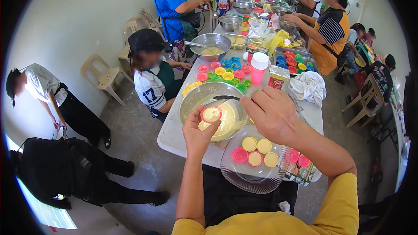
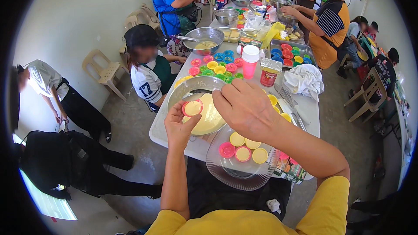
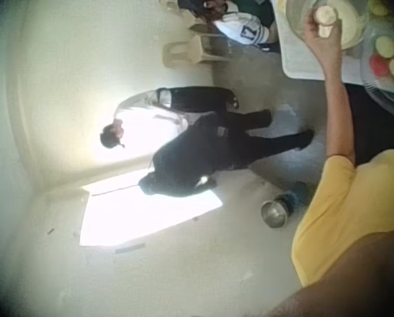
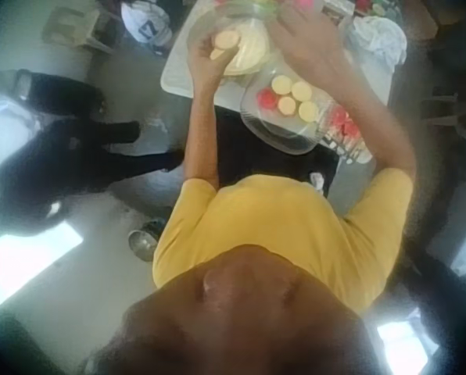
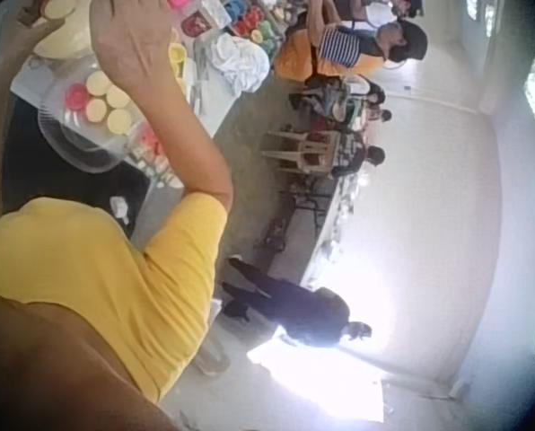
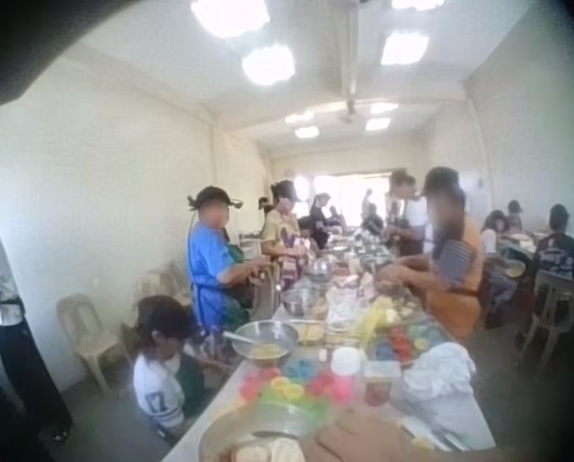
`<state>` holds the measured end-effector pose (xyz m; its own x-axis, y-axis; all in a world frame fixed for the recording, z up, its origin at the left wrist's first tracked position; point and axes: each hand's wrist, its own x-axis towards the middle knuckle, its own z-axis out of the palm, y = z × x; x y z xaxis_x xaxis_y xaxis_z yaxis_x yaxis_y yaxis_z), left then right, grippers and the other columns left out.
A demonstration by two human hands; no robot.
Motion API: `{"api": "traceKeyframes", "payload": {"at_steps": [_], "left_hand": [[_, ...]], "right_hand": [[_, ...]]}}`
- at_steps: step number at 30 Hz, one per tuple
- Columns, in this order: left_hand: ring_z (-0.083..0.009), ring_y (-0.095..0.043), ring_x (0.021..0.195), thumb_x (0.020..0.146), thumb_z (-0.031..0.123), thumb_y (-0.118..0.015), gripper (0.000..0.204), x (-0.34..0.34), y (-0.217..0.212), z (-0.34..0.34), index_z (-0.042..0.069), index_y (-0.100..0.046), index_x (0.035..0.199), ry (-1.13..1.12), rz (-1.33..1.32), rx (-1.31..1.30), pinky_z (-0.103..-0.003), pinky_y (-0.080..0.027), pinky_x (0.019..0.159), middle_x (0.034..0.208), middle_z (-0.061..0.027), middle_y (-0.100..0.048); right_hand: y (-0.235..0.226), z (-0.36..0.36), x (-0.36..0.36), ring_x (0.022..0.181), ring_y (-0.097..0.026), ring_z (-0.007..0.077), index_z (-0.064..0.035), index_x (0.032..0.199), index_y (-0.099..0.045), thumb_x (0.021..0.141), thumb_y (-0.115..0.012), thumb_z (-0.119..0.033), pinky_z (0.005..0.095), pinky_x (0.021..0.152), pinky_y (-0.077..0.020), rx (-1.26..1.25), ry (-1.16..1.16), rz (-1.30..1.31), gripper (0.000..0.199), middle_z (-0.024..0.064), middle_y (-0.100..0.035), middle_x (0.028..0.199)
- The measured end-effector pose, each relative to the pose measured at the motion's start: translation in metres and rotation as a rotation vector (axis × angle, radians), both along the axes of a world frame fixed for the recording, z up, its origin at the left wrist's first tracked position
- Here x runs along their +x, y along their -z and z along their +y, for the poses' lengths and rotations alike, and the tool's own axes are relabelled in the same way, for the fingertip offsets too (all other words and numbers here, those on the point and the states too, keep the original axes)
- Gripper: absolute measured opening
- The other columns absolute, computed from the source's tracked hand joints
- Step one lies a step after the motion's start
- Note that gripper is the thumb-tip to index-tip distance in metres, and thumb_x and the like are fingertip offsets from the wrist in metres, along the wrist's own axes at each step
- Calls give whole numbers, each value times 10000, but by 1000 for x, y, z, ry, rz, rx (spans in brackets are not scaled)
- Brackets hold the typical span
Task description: The person uses a ladle to scoop a yellow liquid mixture from a large metal bowl and pours it into small, colorful plastic molds. The filled molds are then placed onto a clear plastic plate. The process is repeated continuously as the person works at a long table alongside other individuals performing similar tasks.
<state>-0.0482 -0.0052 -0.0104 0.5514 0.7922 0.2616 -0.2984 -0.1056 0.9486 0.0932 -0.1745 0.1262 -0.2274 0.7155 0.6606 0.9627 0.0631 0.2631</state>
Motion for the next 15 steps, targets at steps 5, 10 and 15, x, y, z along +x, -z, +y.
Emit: {"api": "traceKeyframes", "payload": {"at_steps": [5, 10, 15], "left_hand": [[-190, -666, 1125, 770, -20, -856, 644, 1, 0, -1, -109, -550, 1330, 10, -9, -3, -318, -539, 977, 1216, -154, -680], [-192, -664, 1130, 766, -26, -855, 663, 1, 3, -1, -117, -541, 1342, 2, -21, 8, -315, -531, 987, 1227, -158, -676], [-194, -661, 1137, 767, -26, -851, 683, 1, 2, -1, -128, -527, 1359, 2, -10, -1, -314, -525, 995, 1241, -162, -669]], "right_hand": [[0, 0, 0, 795, -602, 238, 34, 1032, -663, 726, -678, -81, 358, 670, -500, 13, 6, -11, 328, 76, -559, 821], [2, 1, 0, 784, -592, 234, 20, 1001, -658, 720, -678, -87, 357, 650, -490, 26, 12, -10, 301, 70, -547, 809], [5, 1, 2, 775, -582, 230, 6, 979, -652, 718, -680, -102, 358, 637, -479, 28, 6, -11, 285, 65, -544, 809]]}}
